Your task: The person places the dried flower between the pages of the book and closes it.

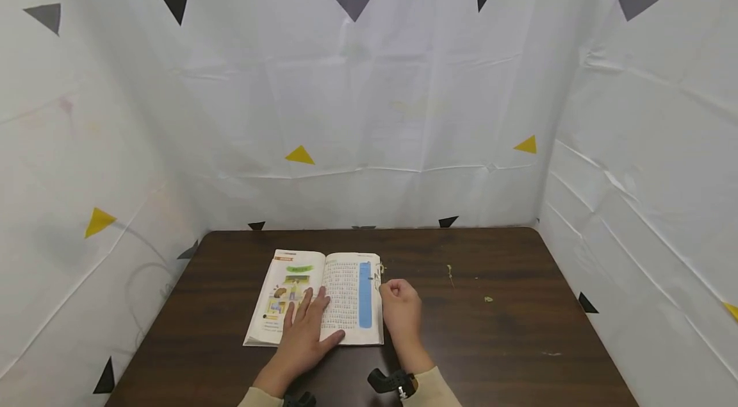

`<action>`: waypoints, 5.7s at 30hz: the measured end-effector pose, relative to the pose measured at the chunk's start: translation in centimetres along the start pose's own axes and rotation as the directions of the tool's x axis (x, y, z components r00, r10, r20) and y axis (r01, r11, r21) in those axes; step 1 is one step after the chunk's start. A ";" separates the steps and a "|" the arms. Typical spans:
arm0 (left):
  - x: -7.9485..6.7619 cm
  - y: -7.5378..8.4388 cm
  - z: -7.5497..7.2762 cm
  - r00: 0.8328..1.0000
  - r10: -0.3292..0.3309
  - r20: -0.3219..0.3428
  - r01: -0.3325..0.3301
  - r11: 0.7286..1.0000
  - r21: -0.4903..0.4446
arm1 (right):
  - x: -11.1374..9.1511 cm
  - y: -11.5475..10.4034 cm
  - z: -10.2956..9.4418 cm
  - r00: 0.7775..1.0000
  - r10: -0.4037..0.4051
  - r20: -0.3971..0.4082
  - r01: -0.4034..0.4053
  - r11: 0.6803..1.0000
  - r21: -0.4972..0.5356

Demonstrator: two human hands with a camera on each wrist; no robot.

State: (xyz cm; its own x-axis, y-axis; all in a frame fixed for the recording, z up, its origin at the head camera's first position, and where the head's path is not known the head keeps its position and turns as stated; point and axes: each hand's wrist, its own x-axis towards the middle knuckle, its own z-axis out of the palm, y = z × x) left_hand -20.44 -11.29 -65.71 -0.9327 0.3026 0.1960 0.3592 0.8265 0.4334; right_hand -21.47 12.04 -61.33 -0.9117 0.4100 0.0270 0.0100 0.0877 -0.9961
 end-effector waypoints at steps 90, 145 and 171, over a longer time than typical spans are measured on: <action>-0.4 -0.7 -0.1 0.996 -0.041 -0.079 0.028 0.987 -0.160 | 0.4 2.3 -4.0 0.799 0.037 0.600 0.321 0.818 -0.478; -1.4 -1.1 -0.6 0.961 0.133 -0.241 -0.133 0.991 0.015 | -4.9 4.2 0.5 0.675 -0.149 0.722 -0.037 0.971 0.235; -2.6 -2.5 -6.8 0.917 -0.243 -0.316 0.243 0.969 -0.039 | -4.9 4.4 0.4 0.705 -0.135 0.697 0.000 0.982 0.191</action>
State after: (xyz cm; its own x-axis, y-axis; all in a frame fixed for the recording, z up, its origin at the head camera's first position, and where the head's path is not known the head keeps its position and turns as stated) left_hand -18.65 -17.38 -61.27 -0.9331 -0.0727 0.3522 0.1226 0.8563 0.5017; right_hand -17.12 10.08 -65.83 -0.9299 -0.3552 0.0951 -0.0683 -0.0873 -0.9938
